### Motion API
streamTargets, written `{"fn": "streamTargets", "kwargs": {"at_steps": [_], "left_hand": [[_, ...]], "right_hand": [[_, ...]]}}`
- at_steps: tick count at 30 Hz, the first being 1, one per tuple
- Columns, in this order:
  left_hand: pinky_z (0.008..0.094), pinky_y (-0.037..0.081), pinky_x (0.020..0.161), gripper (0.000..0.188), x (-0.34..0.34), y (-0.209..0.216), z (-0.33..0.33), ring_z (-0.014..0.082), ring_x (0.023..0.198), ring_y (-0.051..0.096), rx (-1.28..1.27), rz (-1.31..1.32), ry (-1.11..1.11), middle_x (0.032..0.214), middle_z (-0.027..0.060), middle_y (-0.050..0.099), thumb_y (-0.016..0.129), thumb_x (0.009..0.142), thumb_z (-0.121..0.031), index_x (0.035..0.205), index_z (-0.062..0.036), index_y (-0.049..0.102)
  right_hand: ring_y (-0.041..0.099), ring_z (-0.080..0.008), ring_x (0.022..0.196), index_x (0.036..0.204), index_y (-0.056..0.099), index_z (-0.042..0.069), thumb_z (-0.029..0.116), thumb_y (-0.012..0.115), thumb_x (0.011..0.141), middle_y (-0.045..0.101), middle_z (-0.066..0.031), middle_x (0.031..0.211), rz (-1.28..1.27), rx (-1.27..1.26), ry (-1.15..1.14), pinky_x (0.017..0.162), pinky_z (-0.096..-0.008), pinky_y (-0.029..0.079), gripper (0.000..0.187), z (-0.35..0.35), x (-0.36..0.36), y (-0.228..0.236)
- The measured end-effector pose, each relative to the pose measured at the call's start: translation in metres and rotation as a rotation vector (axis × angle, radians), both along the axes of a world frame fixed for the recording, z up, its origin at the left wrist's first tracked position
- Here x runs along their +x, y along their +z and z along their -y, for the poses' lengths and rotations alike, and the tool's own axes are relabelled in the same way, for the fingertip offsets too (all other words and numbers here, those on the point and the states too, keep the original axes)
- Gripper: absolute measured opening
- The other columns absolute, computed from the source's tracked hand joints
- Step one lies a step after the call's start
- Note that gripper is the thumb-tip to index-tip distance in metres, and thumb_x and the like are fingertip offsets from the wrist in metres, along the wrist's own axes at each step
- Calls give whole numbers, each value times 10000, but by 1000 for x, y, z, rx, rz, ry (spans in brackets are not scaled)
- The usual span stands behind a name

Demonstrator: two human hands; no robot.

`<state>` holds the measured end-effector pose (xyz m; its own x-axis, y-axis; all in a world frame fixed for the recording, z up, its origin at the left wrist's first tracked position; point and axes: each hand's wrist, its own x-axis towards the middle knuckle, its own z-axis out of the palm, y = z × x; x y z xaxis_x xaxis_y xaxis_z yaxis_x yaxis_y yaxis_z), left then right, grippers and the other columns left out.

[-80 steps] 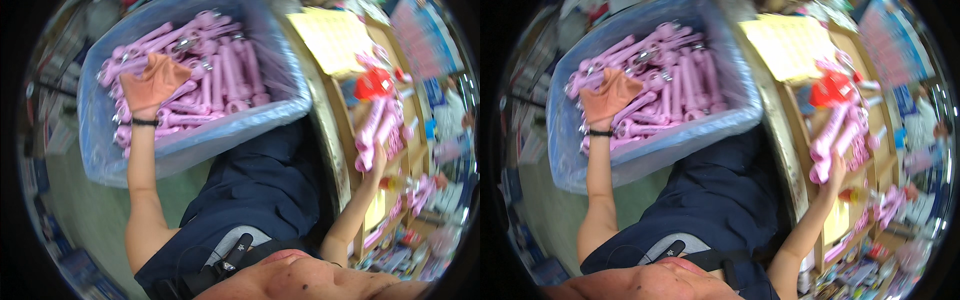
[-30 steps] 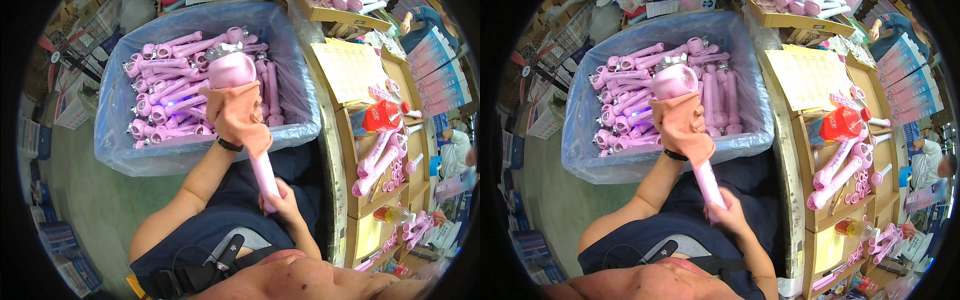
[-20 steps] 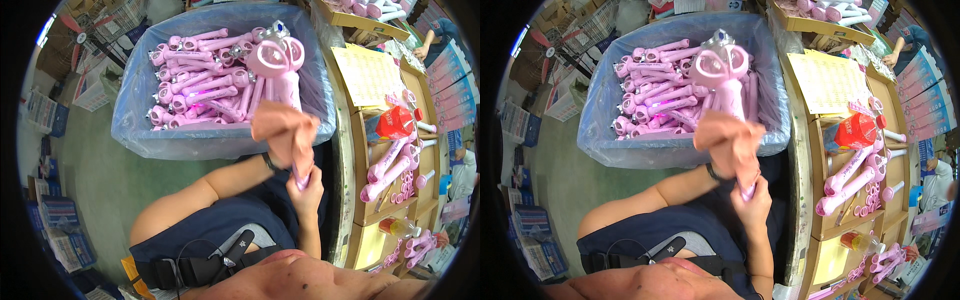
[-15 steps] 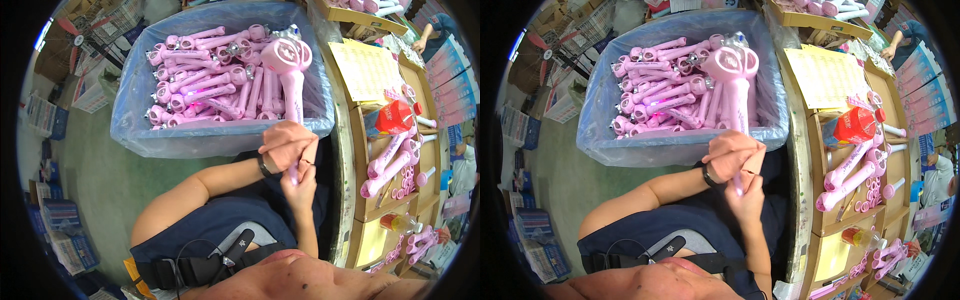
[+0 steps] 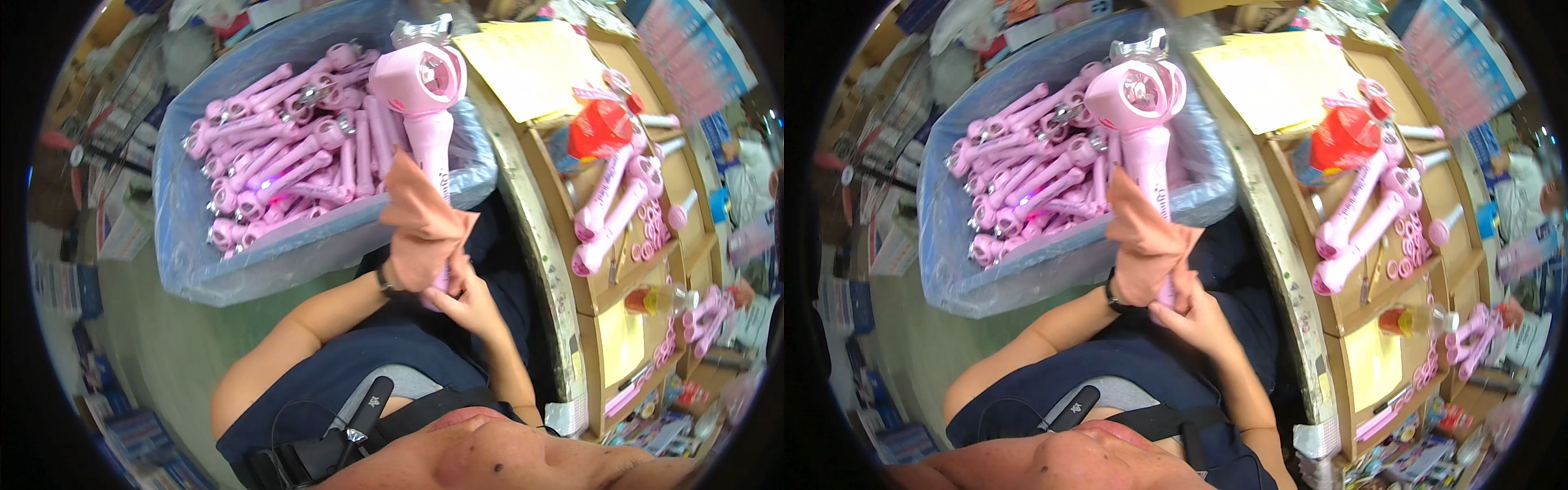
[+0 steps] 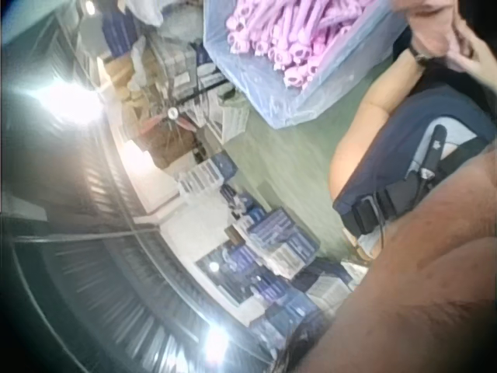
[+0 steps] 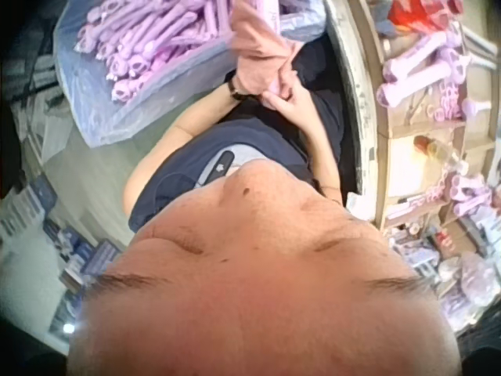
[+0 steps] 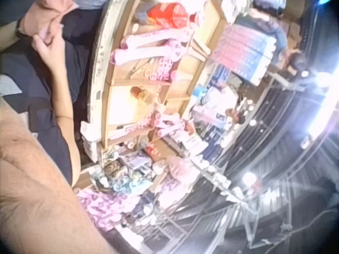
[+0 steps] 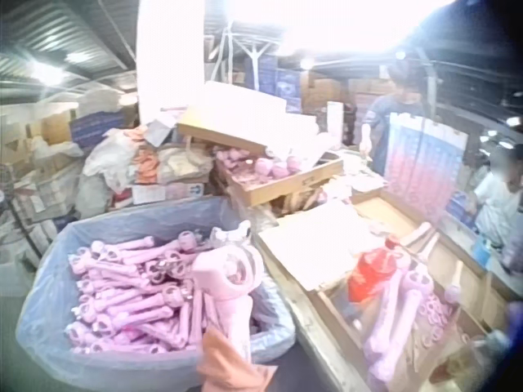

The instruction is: The person picks pink light sticks from a bin, wipes them with a cloth, and uses a small tool to adjust or clean the head and body. They repeatedly test the light function and place finished sticks on the workbench.

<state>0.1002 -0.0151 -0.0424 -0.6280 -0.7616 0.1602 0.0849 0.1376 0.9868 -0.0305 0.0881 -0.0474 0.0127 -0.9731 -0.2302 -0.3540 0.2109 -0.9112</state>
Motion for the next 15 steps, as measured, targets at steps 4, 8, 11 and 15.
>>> {"fn": "streamTargets", "kwargs": {"at_steps": [4,8,11,15], "left_hand": [[279,453,632,48,5,10,7,135,712,558,81,-40,-205,778,49,586,599,911,-34,869,-9,594],[293,426,638,151,-20,8,-12,154,689,502,-150,-70,-241,732,41,497,627,899,-124,793,-64,537],[263,435,660,189,-31,-3,-21,131,664,528,-805,444,-341,647,13,495,721,817,-151,944,-115,585],[271,484,728,400,-6,-18,-28,133,791,637,-162,403,-130,811,49,643,728,819,-159,1189,-69,608]], "right_hand": [[619,-202,976,1319,481,-16,158,636,926,644,-101,1062,596,-160,-384,901,-344,488,457,31,-46,27],[653,-238,957,1386,351,-6,275,651,916,608,-184,1173,805,-582,-428,829,-348,535,624,88,-43,46],[650,-157,796,1170,544,-9,195,705,875,640,-98,987,866,-600,-585,656,-290,559,393,115,-58,65],[651,-157,773,1134,559,-20,155,746,836,646,-104,978,848,-787,-625,648,-298,570,393,123,-63,79]]}}
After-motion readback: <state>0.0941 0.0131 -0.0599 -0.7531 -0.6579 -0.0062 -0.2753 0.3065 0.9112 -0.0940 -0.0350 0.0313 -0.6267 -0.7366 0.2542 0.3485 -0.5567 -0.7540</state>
